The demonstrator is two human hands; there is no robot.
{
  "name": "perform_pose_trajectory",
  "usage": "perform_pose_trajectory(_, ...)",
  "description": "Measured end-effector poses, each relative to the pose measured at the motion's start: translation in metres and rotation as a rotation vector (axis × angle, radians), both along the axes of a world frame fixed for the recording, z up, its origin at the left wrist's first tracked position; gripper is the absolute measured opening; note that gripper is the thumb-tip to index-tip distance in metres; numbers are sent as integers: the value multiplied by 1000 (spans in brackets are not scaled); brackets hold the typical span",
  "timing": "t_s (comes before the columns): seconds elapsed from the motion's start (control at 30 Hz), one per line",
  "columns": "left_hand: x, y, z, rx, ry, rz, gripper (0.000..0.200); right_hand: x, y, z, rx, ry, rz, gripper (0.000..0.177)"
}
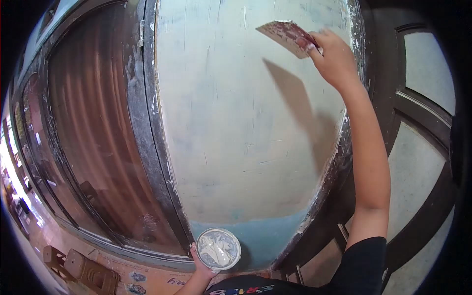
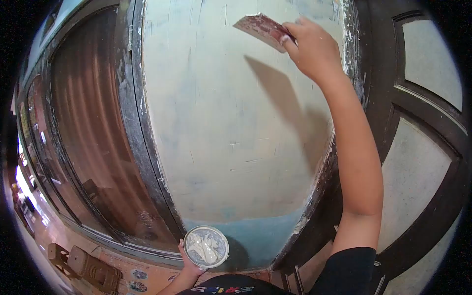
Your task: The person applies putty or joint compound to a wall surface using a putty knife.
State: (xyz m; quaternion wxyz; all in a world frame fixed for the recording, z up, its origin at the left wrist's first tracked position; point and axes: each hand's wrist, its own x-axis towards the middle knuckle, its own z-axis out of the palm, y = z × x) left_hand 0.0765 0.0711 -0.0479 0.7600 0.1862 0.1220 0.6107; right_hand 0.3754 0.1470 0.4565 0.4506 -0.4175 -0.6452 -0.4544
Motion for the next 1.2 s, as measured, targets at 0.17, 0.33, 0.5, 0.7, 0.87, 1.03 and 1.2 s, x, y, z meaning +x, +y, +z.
perform_pose_trajectory(0.17,-1,3,7,-8,-17,13,87,-11,13,28,104,-88,164,23)
perform_pose_trajectory(0.33,-5,2,9,10,-19,15,88,-23,21,35,85,-113,197,22)
perform_pose_trajectory(0.5,-11,0,2,1,-36,17,88,-31,25,30,19,-87,199,21)
perform_pose_trajectory(0.7,-13,0,-2,-14,-66,11,87,-34,34,27,32,-76,231,21)
perform_pose_trajectory(0.87,-10,-2,1,-11,-46,-3,87,-35,34,27,45,-95,220,23)
perform_pose_trajectory(1.03,-9,-3,6,-25,-13,4,86,-29,32,34,-2,-126,369,27)
perform_pose_trajectory(1.2,-10,-1,16,-6,-24,39,86,-14,26,30,-59,18,450,33)
